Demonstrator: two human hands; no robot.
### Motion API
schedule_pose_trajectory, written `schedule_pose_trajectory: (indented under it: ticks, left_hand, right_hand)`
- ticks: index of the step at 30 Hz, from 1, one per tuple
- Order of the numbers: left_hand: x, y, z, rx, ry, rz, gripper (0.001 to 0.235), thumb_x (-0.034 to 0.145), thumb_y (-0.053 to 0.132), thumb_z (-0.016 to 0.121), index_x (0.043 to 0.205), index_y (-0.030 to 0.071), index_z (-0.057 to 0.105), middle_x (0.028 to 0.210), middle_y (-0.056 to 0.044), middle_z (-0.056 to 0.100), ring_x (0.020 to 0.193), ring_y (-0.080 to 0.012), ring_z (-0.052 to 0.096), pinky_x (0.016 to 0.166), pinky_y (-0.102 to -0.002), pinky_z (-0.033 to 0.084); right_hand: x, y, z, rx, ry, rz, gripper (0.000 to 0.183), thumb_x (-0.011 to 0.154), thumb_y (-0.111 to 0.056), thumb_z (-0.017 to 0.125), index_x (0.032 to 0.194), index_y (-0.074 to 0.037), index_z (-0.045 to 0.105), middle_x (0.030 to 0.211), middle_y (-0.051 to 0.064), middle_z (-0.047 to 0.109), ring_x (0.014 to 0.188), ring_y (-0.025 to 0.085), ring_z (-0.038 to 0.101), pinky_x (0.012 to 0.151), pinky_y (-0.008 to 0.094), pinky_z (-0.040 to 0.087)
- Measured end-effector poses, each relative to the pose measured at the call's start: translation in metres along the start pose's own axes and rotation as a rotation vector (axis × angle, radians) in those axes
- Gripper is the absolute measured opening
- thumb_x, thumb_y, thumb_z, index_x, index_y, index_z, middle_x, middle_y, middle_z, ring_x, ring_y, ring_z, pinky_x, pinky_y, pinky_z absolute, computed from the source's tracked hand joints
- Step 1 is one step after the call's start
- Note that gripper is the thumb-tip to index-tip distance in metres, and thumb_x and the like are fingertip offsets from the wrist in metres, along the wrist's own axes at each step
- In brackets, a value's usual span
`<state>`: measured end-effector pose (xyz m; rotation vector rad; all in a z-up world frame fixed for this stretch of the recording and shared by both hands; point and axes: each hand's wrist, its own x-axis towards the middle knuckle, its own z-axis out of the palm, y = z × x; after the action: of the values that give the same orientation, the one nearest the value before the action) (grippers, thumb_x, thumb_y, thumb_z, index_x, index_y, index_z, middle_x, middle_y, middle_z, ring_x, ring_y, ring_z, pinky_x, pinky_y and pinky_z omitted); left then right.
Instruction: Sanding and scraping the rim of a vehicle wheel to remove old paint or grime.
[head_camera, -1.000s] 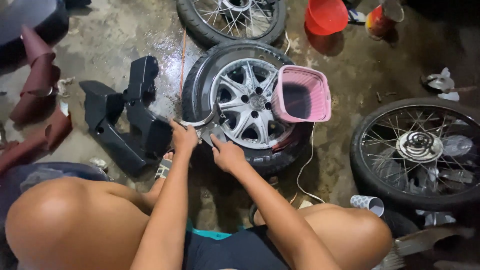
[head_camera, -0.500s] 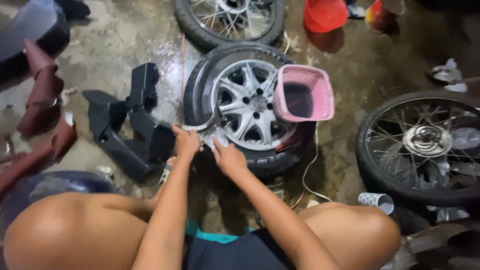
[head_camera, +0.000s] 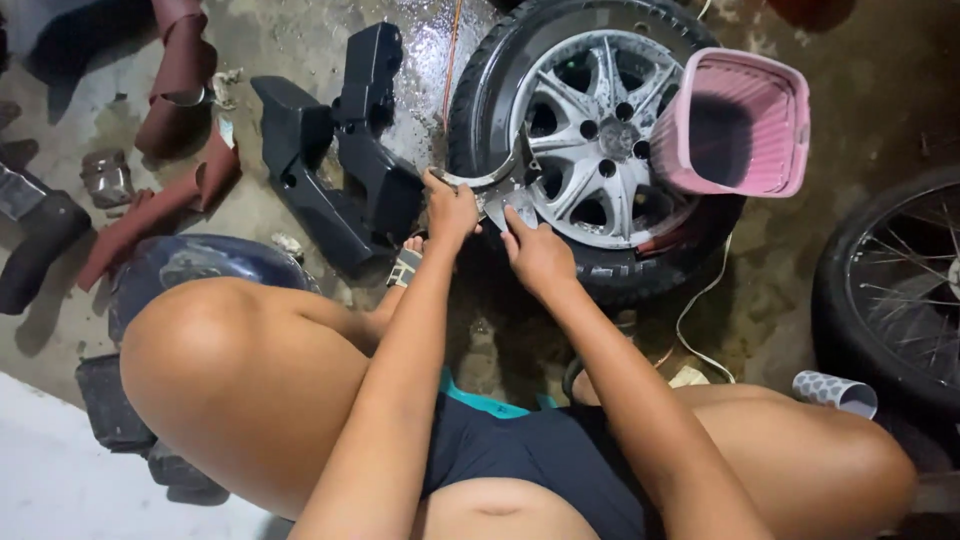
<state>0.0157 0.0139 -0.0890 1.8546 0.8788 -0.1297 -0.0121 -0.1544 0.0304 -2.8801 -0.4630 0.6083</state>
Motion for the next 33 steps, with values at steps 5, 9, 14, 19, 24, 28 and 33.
schedule_pose_trajectory:
  ticks: [5,9,14,19,24,28,33]
  left_hand:
    - [-0.034,0.040,-0.025,0.013,-0.036,-0.028,0.066,0.096,0.026,0.043,0.150,0.003,0.013,0.094,-0.026,0.073,0.078,-0.0445,0.074,0.101,-0.056,0.051]
    - [-0.014,0.021,-0.010,0.063,-0.036,-0.025,0.071,0.096,0.027,0.045,0.152,0.003,0.009,0.125,-0.034,0.063,0.112,-0.0522,0.067,0.104,-0.059,0.049]
    - [-0.015,0.023,-0.007,0.104,-0.048,-0.030,0.071,0.098,0.029,0.043,0.151,0.003,0.005,0.125,-0.035,0.063,0.116,-0.0532,0.064,0.106,-0.060,0.048]
    - [-0.068,0.072,-0.045,0.049,-0.055,-0.056,0.070,0.095,0.024,0.041,0.151,0.002,0.006,0.119,-0.034,0.066,0.114,-0.0532,0.066,0.104,-0.059,0.049]
    - [-0.026,0.040,-0.021,0.068,-0.032,-0.027,0.067,0.095,0.024,0.041,0.150,0.003,0.010,0.117,-0.033,0.067,0.113,-0.0527,0.066,0.103,-0.059,0.050]
    - [-0.024,0.033,-0.013,0.078,-0.022,-0.038,0.068,0.096,0.025,0.043,0.151,0.003,0.010,0.112,-0.030,0.070,0.110,-0.0507,0.069,0.101,-0.059,0.052]
    - [-0.017,0.027,-0.011,0.093,-0.014,-0.036,0.068,0.096,0.027,0.042,0.150,0.005,0.009,0.113,-0.030,0.070,0.110,-0.0501,0.069,0.101,-0.060,0.052]
  right_hand:
    - [-0.006,-0.001,-0.011,-0.037,-0.033,0.003,0.049,0.106,-0.047,0.044,0.153,-0.033,0.050,0.096,0.023,0.065,0.085,0.044,0.074,0.071,0.050,0.061]
    - [-0.005,-0.001,-0.011,-0.044,-0.055,0.014,0.049,0.106,-0.049,0.044,0.152,-0.035,0.050,0.098,0.025,0.065,0.088,0.046,0.073,0.073,0.052,0.061]
    - [0.003,-0.010,-0.021,0.003,-0.042,0.009,0.050,0.107,-0.046,0.043,0.154,-0.031,0.049,0.101,0.027,0.065,0.092,0.048,0.073,0.076,0.052,0.060]
    - [0.008,0.001,-0.014,0.058,-0.079,-0.006,0.049,0.107,-0.047,0.045,0.154,-0.034,0.048,0.101,0.028,0.065,0.098,0.049,0.071,0.081,0.054,0.059]
    - [0.003,0.006,-0.023,-0.030,-0.090,-0.010,0.048,0.106,-0.047,0.045,0.153,-0.036,0.049,0.102,0.026,0.065,0.097,0.048,0.071,0.080,0.054,0.059]
    - [0.005,0.005,-0.021,-0.039,-0.096,-0.004,0.047,0.107,-0.049,0.045,0.151,-0.037,0.050,0.101,0.025,0.065,0.098,0.047,0.071,0.081,0.054,0.059]
    - [-0.008,-0.010,-0.036,0.022,-0.065,0.009,0.049,0.108,-0.046,0.043,0.155,-0.033,0.047,0.102,0.026,0.064,0.096,0.049,0.071,0.080,0.054,0.058]
